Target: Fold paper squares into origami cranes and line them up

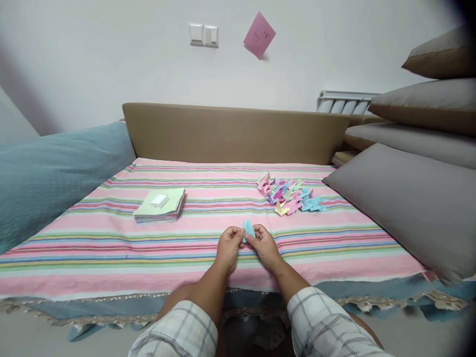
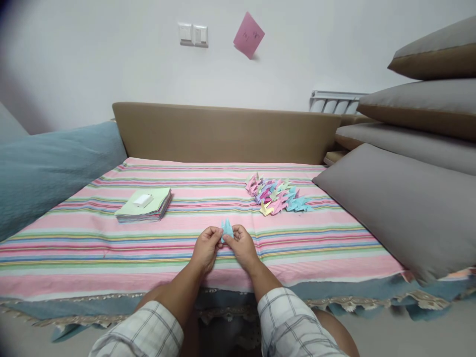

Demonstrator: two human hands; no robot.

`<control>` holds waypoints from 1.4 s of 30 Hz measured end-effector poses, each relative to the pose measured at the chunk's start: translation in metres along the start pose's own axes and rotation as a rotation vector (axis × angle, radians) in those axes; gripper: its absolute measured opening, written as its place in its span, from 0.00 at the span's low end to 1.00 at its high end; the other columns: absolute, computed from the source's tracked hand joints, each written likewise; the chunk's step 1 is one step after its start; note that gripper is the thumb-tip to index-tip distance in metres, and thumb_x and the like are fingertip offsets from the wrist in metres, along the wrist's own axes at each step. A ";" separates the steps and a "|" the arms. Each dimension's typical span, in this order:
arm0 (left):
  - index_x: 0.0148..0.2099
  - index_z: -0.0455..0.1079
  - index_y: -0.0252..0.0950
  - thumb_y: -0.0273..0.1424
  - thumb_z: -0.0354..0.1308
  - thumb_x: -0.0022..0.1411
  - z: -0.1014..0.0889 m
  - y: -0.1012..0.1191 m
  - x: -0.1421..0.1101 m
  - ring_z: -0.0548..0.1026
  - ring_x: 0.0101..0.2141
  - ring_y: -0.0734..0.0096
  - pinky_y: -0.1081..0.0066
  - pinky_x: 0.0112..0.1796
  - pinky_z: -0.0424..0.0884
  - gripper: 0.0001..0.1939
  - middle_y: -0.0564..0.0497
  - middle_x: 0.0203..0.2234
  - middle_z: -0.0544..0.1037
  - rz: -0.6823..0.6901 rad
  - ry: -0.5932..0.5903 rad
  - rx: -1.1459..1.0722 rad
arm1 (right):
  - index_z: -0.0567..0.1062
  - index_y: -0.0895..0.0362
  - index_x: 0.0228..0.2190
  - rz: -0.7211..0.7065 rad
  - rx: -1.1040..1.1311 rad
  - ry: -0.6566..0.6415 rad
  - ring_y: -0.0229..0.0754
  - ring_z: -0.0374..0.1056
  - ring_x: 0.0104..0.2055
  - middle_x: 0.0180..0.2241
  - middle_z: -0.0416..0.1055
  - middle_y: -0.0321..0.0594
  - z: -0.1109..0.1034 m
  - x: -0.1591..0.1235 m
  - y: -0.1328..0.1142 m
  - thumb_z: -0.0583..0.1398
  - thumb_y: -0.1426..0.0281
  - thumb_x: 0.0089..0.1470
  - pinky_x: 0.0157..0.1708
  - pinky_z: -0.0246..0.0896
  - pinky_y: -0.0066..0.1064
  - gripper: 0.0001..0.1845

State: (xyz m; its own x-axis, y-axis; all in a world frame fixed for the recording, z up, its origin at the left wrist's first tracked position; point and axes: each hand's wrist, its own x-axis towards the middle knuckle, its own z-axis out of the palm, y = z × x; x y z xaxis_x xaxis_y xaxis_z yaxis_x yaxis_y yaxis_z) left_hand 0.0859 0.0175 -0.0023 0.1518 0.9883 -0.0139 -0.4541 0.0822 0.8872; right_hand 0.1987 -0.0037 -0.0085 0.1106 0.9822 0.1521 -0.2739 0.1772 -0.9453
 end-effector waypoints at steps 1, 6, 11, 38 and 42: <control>0.27 0.66 0.34 0.41 0.69 0.41 0.000 0.000 0.000 0.62 0.15 0.83 0.79 0.20 0.58 0.19 0.60 0.14 0.66 0.000 -0.002 -0.007 | 0.66 0.56 0.29 0.019 0.003 -0.002 0.33 0.66 0.25 0.25 0.70 0.31 0.000 0.000 0.000 0.67 0.62 0.40 0.26 0.60 0.25 0.18; 0.27 0.65 0.34 0.40 0.68 0.42 0.000 0.000 0.000 0.62 0.15 0.84 0.79 0.20 0.58 0.18 0.61 0.13 0.65 -0.006 -0.011 -0.009 | 0.65 0.56 0.30 0.057 -0.007 0.016 0.31 0.63 0.22 0.23 0.68 0.29 -0.001 0.001 0.002 0.68 0.61 0.38 0.21 0.56 0.22 0.21; 0.28 0.64 0.35 0.41 0.68 0.41 0.003 0.004 -0.002 0.60 0.14 0.84 0.80 0.18 0.55 0.19 0.62 0.12 0.63 -0.019 0.001 -0.017 | 0.64 0.56 0.29 0.065 -0.013 0.000 0.30 0.60 0.20 0.22 0.67 0.28 -0.001 0.001 0.000 0.68 0.59 0.37 0.20 0.54 0.23 0.22; 0.25 0.72 0.31 0.37 0.72 0.34 0.003 0.009 -0.002 0.57 0.18 0.86 0.79 0.19 0.51 0.18 0.58 0.16 0.67 -0.075 0.017 -0.101 | 0.76 0.55 0.31 -0.190 -0.178 0.116 0.39 0.66 0.36 0.32 0.71 0.37 -0.007 -0.002 0.005 0.63 0.60 0.46 0.40 0.62 0.33 0.13; 0.26 0.74 0.31 0.37 0.72 0.35 -0.002 0.005 0.000 0.64 0.21 0.82 0.78 0.24 0.59 0.17 0.56 0.18 0.71 -0.046 0.032 -0.032 | 0.75 0.57 0.29 -0.186 -0.244 0.115 0.39 0.65 0.33 0.29 0.70 0.37 -0.007 -0.003 0.003 0.62 0.59 0.47 0.38 0.61 0.32 0.13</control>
State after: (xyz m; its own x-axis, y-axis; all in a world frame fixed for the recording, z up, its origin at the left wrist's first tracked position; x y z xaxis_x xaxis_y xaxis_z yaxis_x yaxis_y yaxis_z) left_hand 0.0817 0.0184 0.0015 0.1454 0.9869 -0.0694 -0.4755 0.1312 0.8698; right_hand 0.2043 -0.0061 -0.0138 0.2479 0.9183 0.3087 -0.0030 0.3194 -0.9476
